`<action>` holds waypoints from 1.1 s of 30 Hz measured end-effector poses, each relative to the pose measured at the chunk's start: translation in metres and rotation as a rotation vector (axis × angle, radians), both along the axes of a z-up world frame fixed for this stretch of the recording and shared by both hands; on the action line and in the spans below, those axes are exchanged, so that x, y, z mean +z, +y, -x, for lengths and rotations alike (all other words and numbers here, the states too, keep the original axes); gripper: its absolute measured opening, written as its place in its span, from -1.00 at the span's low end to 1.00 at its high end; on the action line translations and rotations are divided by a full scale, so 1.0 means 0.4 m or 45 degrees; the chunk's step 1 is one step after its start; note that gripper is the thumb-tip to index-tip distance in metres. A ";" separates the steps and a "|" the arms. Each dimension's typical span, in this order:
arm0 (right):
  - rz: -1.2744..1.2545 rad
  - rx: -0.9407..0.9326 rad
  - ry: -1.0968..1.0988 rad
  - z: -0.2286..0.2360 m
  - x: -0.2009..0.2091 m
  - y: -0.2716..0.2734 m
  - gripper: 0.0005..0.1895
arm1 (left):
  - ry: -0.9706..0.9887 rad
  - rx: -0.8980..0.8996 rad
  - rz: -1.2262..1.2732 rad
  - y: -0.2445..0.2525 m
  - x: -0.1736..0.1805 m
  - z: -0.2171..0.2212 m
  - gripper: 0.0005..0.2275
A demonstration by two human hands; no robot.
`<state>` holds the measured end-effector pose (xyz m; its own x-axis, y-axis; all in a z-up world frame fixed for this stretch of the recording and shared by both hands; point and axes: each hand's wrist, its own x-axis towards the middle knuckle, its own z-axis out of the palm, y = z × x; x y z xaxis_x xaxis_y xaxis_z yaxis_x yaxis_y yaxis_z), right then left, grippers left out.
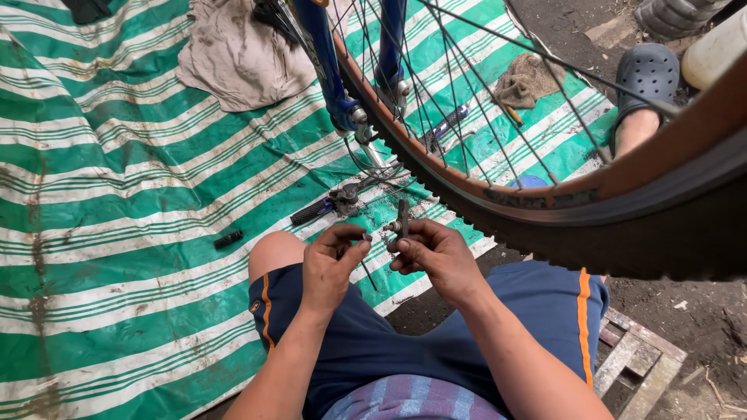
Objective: The person cleans and adjusts the brake assembly and brake pads on a bicycle wheel by hand.
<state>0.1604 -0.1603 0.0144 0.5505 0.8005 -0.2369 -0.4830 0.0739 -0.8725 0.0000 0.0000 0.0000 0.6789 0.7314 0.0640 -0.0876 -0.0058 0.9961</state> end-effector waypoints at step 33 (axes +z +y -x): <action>0.086 0.362 0.231 0.020 -0.188 -0.138 -0.66 | 0.748 -0.187 -0.696 -0.181 0.113 -0.041 -0.88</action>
<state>0.1525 -0.2156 -0.0609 0.2514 0.8951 -0.3683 -0.6237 -0.1411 -0.7688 0.0163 -0.0723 0.0451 0.7994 0.6007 -0.0104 0.4106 -0.5336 0.7394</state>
